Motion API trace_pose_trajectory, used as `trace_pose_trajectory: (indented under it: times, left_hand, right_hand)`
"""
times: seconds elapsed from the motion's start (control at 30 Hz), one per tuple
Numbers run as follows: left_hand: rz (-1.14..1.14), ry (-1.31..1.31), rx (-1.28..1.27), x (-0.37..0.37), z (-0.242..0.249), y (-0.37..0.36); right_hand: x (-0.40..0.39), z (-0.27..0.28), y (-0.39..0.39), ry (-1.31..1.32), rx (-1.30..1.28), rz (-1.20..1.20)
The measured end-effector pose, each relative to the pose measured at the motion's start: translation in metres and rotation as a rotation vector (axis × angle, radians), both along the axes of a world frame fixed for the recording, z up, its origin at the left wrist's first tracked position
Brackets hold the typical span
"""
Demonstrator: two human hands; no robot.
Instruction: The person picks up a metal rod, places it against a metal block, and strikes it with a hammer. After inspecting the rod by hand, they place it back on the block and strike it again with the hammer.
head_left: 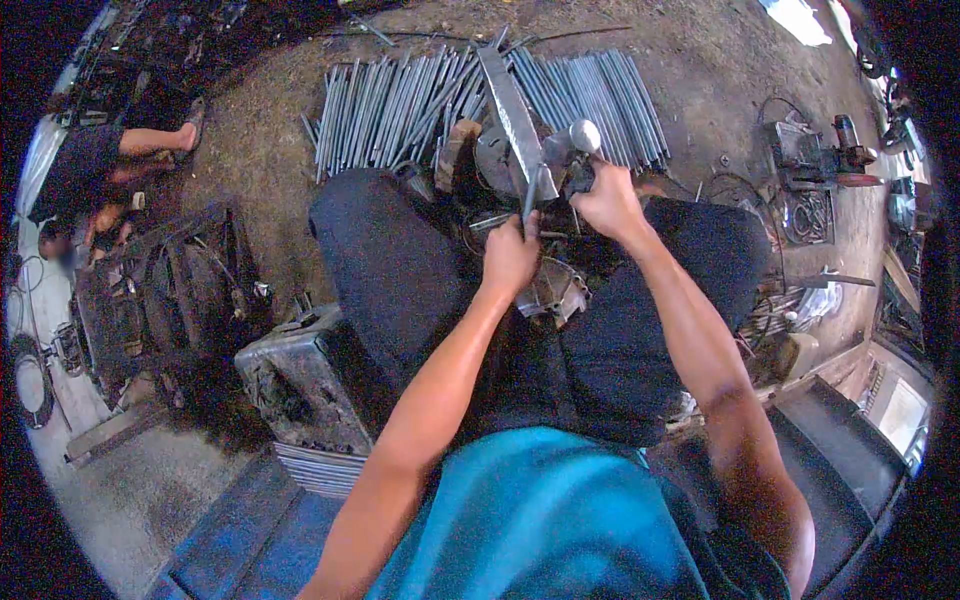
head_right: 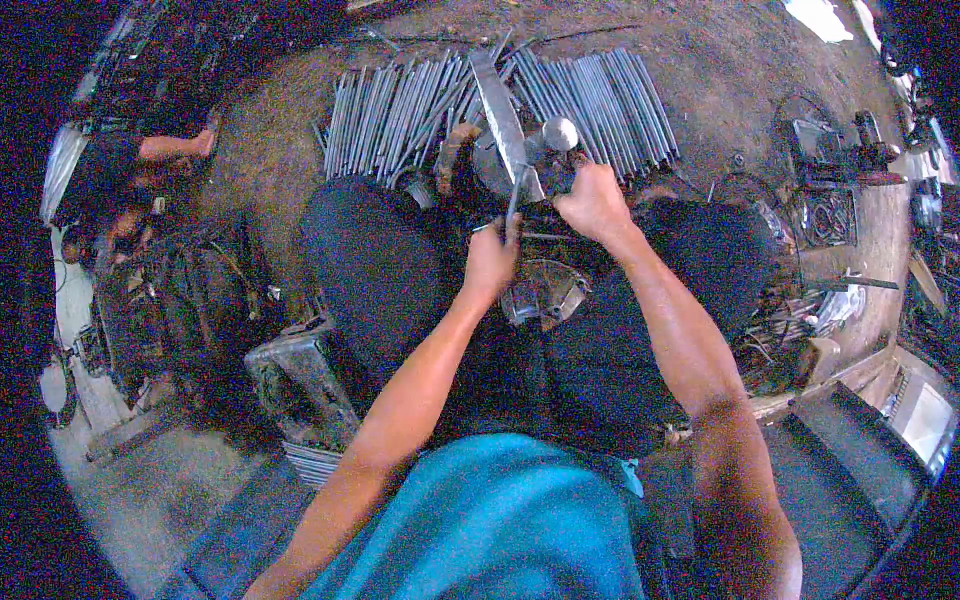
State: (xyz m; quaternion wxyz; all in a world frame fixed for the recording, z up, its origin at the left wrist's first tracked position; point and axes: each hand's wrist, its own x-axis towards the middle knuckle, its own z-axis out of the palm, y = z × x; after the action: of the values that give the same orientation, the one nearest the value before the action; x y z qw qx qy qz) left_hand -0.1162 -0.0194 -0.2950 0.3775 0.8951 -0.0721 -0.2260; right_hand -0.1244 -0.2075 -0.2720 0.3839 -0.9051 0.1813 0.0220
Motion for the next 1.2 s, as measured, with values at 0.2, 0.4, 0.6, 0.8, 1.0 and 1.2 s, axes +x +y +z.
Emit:
trace_pose_trajectory:
  times: [0.2, 0.4, 0.6, 0.8, 1.0, 1.2]
  left_hand:
    - [0.006, 0.052, -0.044, 0.003, 0.0, 0.002]
    - [0.026, -0.065, -0.035, -0.001, 0.006, 0.0]
    - [-0.045, -0.108, 0.151, -0.002, 0.02, -0.004]
    - [-0.066, -0.092, 0.069, 0.0, 0.021, -0.006]
    - [-0.154, 0.051, 0.176, 0.01, 0.03, -0.008]
    - [-0.082, -0.261, -0.096, 0.043, 0.03, -0.02]
  right_hand:
    - [0.004, 0.016, 0.003, -0.002, 0.017, -0.078]
    - [0.003, 0.027, 0.004, 0.036, 0.094, -0.073]
    - [0.007, 0.025, 0.006, 0.183, 0.293, -0.221]
    - [0.02, -0.016, 0.018, 0.073, 0.178, -0.35]
    - [0.017, -0.01, 0.038, -0.046, 0.132, -0.362]
    - [0.016, -0.009, 0.039, 0.071, 0.126, -0.416]
